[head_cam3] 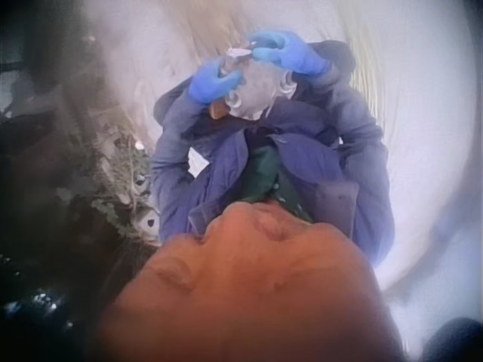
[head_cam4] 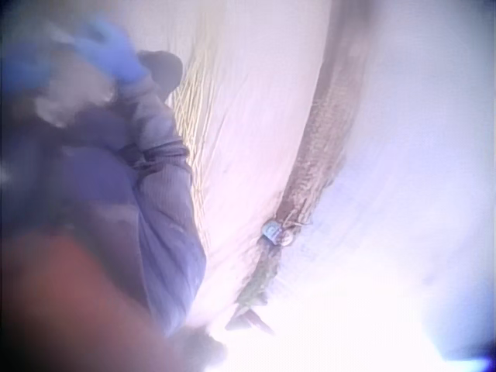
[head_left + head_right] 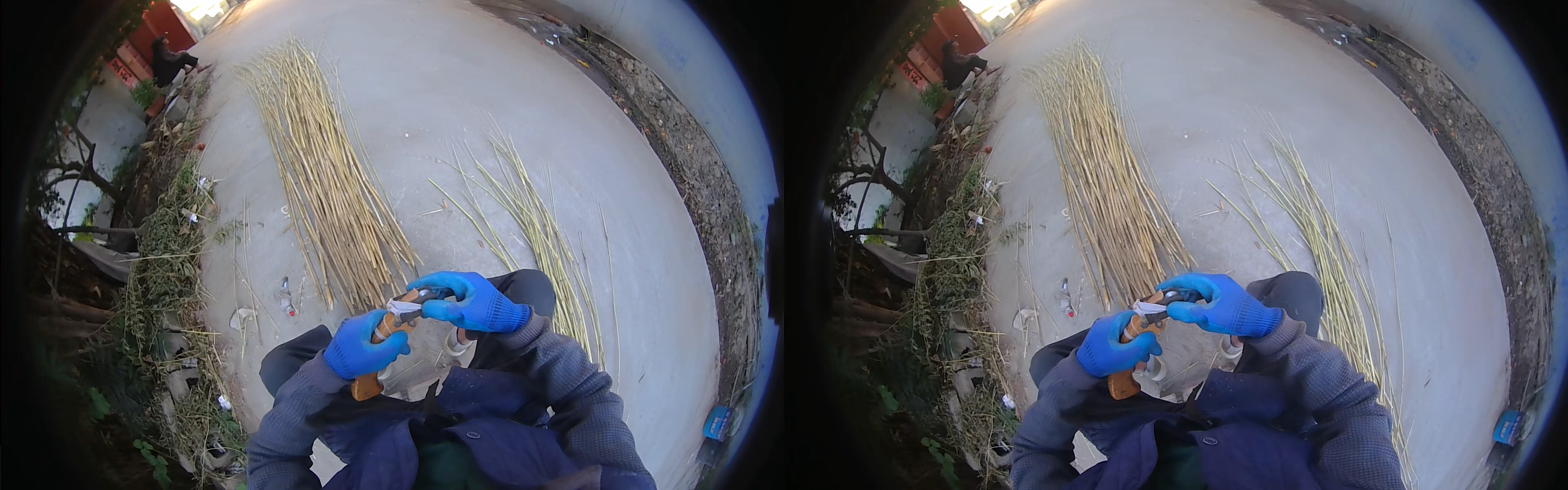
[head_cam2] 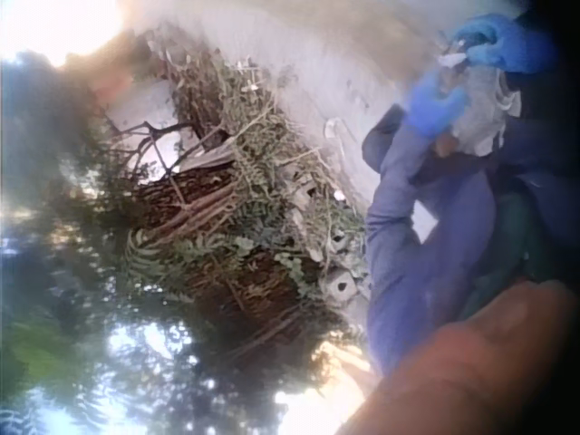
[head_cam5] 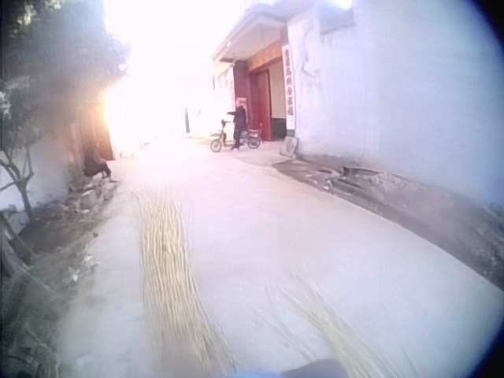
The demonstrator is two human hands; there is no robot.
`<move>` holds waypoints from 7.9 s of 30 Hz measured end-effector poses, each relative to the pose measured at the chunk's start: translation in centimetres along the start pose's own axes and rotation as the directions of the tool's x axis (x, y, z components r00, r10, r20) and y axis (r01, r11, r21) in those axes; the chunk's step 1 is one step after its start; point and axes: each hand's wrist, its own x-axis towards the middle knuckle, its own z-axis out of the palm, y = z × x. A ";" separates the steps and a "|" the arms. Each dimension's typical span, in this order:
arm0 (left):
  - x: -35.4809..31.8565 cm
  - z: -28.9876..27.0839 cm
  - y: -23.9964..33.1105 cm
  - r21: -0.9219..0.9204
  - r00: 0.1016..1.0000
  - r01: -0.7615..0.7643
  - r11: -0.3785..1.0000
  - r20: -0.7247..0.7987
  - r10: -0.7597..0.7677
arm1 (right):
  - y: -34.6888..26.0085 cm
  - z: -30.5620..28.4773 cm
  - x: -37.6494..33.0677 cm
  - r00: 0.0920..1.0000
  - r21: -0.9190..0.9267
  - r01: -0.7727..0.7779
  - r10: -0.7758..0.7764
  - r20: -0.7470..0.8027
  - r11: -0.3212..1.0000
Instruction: The person sits on the ground and uses pruning shears to strip and trim long thin sticks. They repeatedly pick up sticks, remove outer layers with the shears, and place the processed sticks into a pile on the ground.
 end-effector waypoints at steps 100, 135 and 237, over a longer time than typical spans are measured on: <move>3.9 -6.4 -7.1 -0.431 0.878 -0.199 0.880 -0.477 -0.035 | -3.4 -7.2 -17.8 0.879 -0.194 -0.463 0.420 -0.227 0.865; -9.8 5.3 -4.2 -0.317 0.988 0.076 0.946 -0.102 -0.113 | -3.2 6.4 1.9 0.992 0.050 -0.004 -0.003 0.123 0.999; 7.2 -9.0 -3.4 -0.618 0.761 -0.457 0.639 -0.644 -0.078 | 2.6 2.1 -14.0 0.990 -0.364 -0.143 0.127 -0.068 0.920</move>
